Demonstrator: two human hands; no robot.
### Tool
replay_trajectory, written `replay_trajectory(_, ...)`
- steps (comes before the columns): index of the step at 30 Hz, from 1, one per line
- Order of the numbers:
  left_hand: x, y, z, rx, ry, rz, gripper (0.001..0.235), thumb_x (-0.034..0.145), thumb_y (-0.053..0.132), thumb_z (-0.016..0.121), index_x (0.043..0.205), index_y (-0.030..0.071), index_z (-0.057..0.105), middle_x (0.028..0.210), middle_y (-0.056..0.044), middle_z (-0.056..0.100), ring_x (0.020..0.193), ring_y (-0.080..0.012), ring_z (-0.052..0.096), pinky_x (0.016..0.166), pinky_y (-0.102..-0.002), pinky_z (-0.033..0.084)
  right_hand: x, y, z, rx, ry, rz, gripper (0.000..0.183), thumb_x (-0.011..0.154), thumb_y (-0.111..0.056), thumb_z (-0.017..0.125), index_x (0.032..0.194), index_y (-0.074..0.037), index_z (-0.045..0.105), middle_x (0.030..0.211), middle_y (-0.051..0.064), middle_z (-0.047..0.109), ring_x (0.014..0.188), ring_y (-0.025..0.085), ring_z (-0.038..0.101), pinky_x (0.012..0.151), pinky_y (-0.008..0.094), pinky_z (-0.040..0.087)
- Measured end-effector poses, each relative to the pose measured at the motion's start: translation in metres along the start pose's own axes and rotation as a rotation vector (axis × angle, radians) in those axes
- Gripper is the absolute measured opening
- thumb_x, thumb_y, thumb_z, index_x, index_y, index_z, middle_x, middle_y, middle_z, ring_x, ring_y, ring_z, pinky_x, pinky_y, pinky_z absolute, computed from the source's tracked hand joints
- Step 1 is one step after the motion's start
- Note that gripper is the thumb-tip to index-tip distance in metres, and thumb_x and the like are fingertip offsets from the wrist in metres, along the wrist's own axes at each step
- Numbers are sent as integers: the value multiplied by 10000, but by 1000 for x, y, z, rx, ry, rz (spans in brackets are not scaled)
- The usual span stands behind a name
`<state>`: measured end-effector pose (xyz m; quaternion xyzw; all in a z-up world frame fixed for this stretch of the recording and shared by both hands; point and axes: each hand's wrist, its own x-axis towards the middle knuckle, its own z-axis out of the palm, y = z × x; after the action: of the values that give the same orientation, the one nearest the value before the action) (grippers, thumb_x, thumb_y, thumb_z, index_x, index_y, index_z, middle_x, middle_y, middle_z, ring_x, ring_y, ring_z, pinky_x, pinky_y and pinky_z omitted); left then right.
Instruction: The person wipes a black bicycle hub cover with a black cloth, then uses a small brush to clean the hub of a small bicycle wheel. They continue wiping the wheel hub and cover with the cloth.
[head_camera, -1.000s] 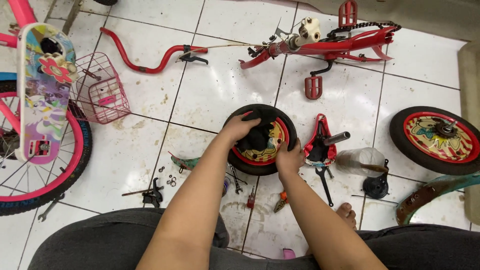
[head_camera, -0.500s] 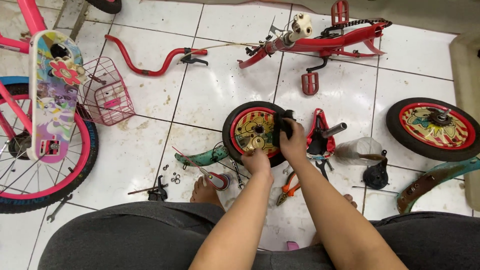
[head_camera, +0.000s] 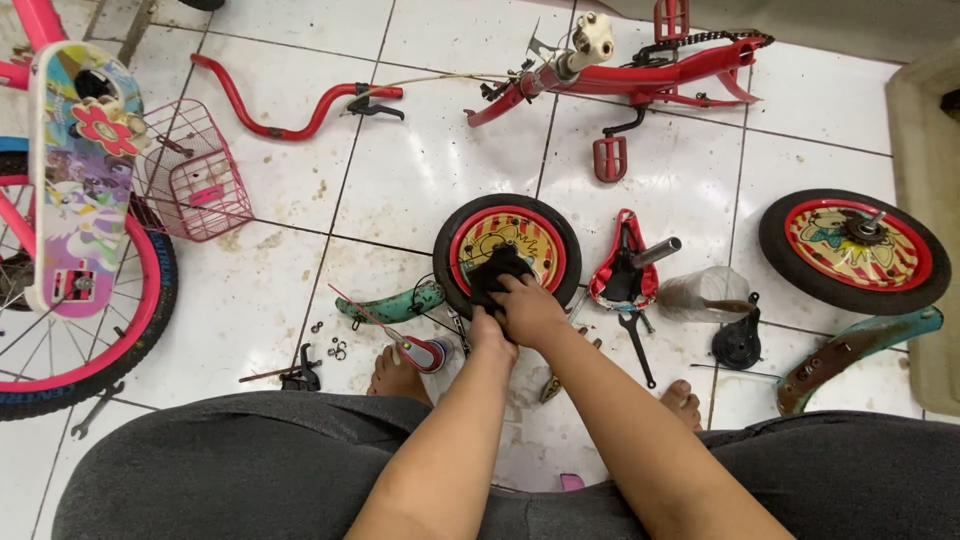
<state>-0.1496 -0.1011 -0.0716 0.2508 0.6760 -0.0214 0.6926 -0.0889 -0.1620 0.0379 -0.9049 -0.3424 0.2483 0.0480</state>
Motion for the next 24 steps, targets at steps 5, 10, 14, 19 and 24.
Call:
replay_trajectory(5,11,8,4,-89,-74,5,568,1007,418,558,1448,88,420,1358,-152,510,1267,-309,522,1037,-488,478,9,12,14,-212,0,-93,314,1016,-316,512,1198,-190,735,1247,-24,714,1377,189,467,1127,383,334)
replay_trajectory(10,14,8,2,-174,-137,-1,568,1047,471,503,1439,63,464,1317,-161,582,1206,-310,591,982,-498,534,24,22,53,-276,28,-108,291,1024,-313,508,1097,-193,763,1162,-42,752,1312,186,529,1097,409,358)
replay_trajectory(14,-50,30,2,-150,-127,81,590,1034,482,536,1428,53,440,1288,-176,582,1182,-310,597,953,-518,554,12,13,36,-70,102,-8,396,1073,-383,442,1096,-152,763,1141,11,764,1265,215,592,1101,411,379)
replay_trajectory(19,-118,50,7,-36,-95,154,670,1018,498,560,1456,22,385,1343,-230,534,1280,-357,540,1000,-558,525,21,29,51,91,160,96,292,1040,-321,543,1236,-199,721,1202,43,741,1247,218,632,1087,382,447)
replay_trajectory(24,-118,43,6,-151,-102,128,658,1031,463,551,1471,23,337,1357,-227,493,1276,-375,523,1003,-581,522,30,28,43,80,96,122,206,935,-231,653,1098,-155,754,1080,90,717,1034,295,723,924,362,564)
